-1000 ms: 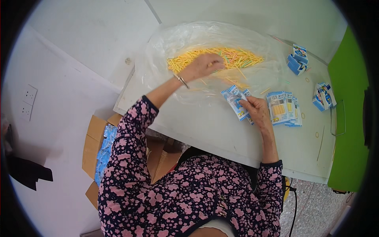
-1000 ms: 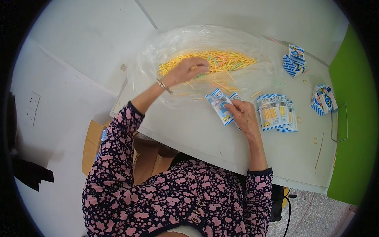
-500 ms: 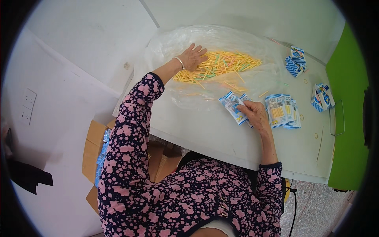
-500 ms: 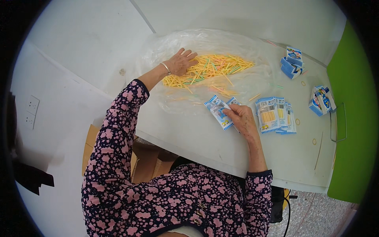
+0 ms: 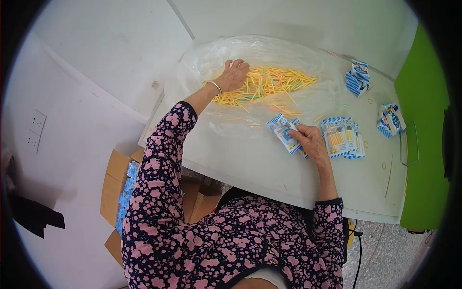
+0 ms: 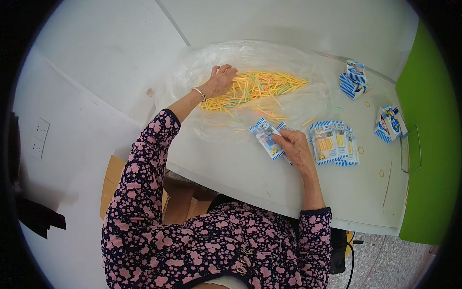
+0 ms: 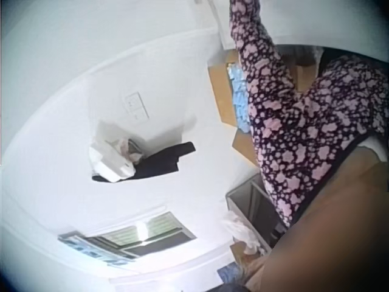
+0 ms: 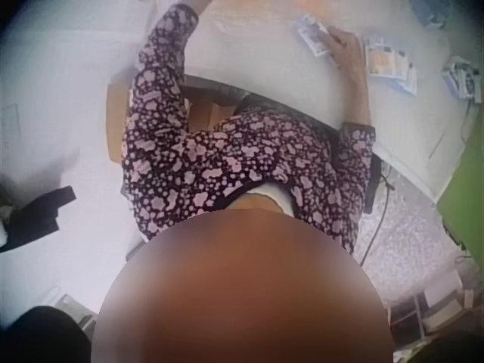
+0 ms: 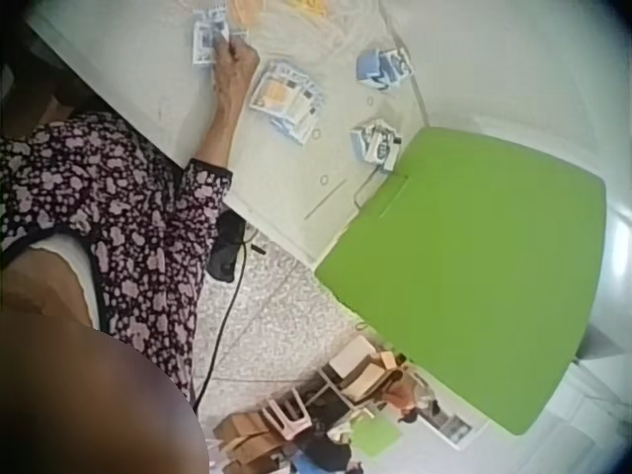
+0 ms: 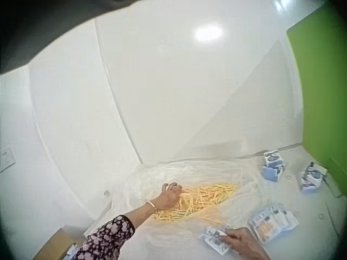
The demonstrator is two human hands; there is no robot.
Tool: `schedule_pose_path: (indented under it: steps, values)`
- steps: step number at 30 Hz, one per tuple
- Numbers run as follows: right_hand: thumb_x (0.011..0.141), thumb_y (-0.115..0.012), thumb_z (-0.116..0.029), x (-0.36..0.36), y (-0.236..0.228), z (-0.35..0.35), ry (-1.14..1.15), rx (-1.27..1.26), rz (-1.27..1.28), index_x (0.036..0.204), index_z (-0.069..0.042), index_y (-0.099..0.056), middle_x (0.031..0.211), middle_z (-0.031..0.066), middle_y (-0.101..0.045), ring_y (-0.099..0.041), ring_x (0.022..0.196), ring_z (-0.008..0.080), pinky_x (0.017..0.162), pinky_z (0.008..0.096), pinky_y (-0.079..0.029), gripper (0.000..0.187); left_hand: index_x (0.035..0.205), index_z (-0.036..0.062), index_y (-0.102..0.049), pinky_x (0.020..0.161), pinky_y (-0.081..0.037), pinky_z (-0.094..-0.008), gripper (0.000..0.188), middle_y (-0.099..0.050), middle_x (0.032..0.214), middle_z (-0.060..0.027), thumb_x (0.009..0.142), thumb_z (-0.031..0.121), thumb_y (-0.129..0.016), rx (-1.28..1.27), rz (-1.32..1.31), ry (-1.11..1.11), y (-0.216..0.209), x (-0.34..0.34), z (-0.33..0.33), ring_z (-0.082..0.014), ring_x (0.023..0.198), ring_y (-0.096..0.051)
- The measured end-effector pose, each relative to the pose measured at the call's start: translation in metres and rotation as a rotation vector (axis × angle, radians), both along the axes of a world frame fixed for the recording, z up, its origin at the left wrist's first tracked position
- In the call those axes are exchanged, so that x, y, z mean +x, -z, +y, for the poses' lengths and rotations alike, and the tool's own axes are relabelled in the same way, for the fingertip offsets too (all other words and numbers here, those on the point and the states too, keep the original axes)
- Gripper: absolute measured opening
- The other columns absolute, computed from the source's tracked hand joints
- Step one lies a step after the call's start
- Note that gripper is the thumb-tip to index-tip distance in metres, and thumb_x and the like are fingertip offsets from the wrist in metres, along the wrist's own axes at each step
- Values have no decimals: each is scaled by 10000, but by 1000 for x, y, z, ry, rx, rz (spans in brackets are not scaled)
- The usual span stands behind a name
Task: Count and place yellow plastic sticks into small plastic packets.
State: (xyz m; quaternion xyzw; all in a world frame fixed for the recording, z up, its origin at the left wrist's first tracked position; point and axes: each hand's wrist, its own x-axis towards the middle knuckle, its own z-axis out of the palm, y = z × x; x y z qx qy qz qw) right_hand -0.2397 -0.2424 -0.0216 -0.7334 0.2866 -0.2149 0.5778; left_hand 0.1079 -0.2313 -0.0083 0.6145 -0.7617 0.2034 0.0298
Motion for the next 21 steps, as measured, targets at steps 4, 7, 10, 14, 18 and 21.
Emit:
schedule_pose_path:
  steps: [4,7,10,14,18,21]
  values:
    - [800,-623,-175,0,1,-1,8,-3,-1,698,3,-609,531,-49,-418,-339,503,35,443,229,-266,206,924,28,-515,851,-323,-416,166,-531,883,-109,869,169,-449,127,356,-208,-19,-9,-1,-238,970,-499]
    - [804,-620,-179,1,6,-2,7,-7,-33,648,-12,-573,527,-56,-404,-325,498,33,438,231,-256,234,970,28,-495,864,-383,-358,192,-572,948,-81,913,206,-449,261,858,-233,-33,-9,2,-220,976,-525]
    - [807,-618,-186,0,7,-3,34,33,-47,620,-25,-546,528,-61,-393,-313,494,34,434,233,-245,257,897,21,-513,641,-458,-318,232,-594,806,-98,904,246,-457,185,1359,-82,-33,-24,3,-178,694,-579]
    - [816,-611,-193,2,8,-6,37,58,-78,652,-26,-577,538,-63,-437,-344,487,21,434,214,-257,237,919,-1,-492,628,-488,-331,201,-599,848,-136,897,197,-471,267,1822,-61,-29,-27,7,-200,722,-595]
    - [842,-594,-206,5,-8,1,123,329,-280,786,-27,-620,630,-32,-553,-449,514,23,484,180,-351,189,953,-35,-443,641,-524,-351,181,-587,833,-184,887,129,-476,205,2020,-235,-33,-40,6,-257,751,-610]
    - [860,-580,-218,17,-10,-1,152,466,-454,913,-37,-618,774,21,-620,-532,633,55,621,187,-423,193,943,-38,-430,669,-532,-363,172,-582,842,-189,888,120,-471,175,2080,-221,-40,-54,4,-266,765,-613]
